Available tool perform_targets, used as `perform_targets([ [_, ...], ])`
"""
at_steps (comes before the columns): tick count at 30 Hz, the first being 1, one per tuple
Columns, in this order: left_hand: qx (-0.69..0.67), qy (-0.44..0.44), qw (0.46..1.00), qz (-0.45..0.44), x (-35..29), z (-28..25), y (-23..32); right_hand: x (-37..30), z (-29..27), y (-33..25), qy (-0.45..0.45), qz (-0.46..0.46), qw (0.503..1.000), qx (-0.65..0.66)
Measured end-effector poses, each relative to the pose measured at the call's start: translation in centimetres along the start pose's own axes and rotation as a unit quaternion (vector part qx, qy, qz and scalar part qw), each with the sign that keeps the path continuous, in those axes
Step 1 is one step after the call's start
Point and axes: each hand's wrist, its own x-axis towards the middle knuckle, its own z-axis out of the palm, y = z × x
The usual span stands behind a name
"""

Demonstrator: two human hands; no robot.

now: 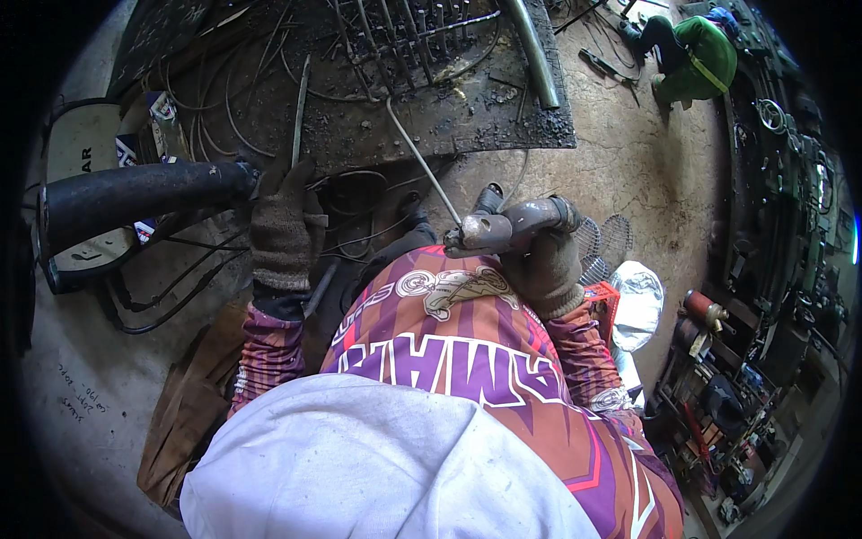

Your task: The person uses a hammer to shape metal rods on a workbench, uses an angle grinder to smooth the metal, and then welds the components together using a welding rod.

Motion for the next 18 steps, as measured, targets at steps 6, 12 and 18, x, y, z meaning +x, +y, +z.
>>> perform_targets([
  [6, -0.018, -0.01, 1.0, -0.011, 0.0, -0.2, 0.2, 0.1, 0.1, -0.4, 0.022, -0.021, 1.0, 0.001],
  [12, 0.007, 0.003, 1.0, 0.002, -0.2, 0.4, -0.4, 1.3, -0.7, -2.6, 0.017, -0.13, 0.981, -0.14],
  [18, 0.012, 0.005, 1.0, 0.012, 0.0, 0.2, -0.2, 1.1, -0.8, -1.9, -0.024, -0.125, 0.983, -0.13],
])
